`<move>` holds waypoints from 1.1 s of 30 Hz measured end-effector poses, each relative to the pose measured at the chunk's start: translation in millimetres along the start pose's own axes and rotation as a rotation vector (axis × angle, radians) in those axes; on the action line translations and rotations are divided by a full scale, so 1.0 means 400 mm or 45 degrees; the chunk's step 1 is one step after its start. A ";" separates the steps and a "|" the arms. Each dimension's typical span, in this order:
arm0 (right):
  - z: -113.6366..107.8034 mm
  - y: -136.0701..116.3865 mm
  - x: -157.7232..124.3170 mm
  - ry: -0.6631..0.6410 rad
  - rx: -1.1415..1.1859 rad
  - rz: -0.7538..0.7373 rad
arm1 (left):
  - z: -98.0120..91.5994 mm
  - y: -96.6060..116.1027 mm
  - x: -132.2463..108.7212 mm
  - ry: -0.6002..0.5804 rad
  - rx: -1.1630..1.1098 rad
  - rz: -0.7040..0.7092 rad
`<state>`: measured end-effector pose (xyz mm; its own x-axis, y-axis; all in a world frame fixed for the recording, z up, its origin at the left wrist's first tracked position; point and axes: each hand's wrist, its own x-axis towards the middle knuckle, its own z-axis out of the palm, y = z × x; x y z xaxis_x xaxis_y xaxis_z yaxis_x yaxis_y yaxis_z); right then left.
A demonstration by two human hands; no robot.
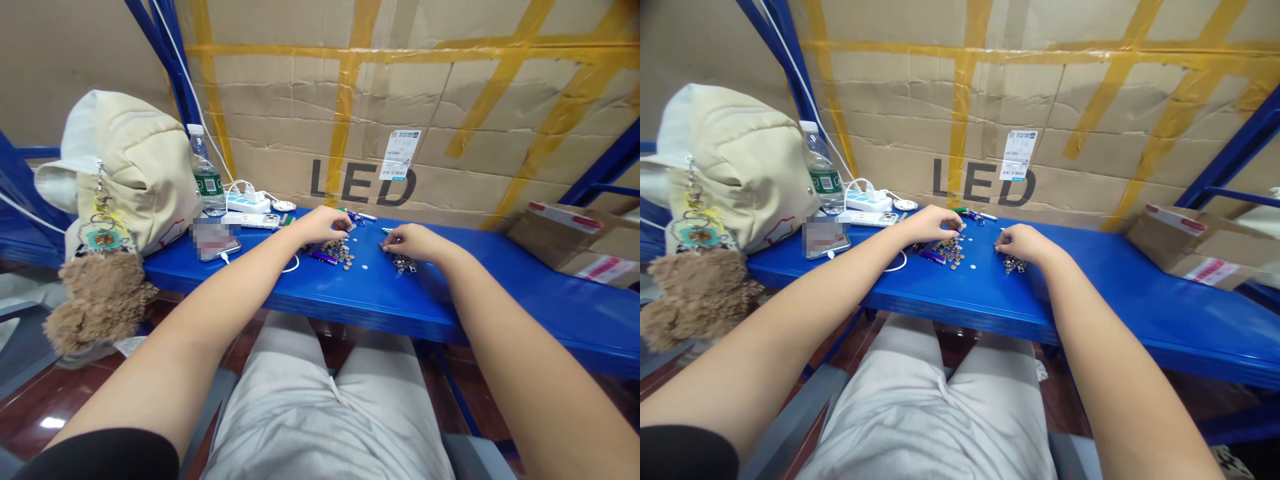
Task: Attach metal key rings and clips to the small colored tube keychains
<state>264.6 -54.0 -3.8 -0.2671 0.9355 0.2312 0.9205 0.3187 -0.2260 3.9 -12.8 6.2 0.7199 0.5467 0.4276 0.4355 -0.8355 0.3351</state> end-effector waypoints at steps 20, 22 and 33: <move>0.018 -0.119 -0.006 0.258 0.802 -0.087 | 0.034 0.034 0.014 0.082 -0.013 0.129; 0.021 -0.116 -0.005 0.257 0.828 -0.076 | 0.040 0.027 0.017 0.164 0.076 0.215; 0.001 -0.141 -0.026 -0.063 1.393 -0.006 | 0.025 0.039 0.008 0.283 0.671 0.419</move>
<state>215.5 -81.6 6.3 -0.3036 0.9313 0.2012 0.1748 0.2620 -0.9491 18.6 -24.5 4.4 0.7564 0.2096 0.6197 0.4588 -0.8451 -0.2742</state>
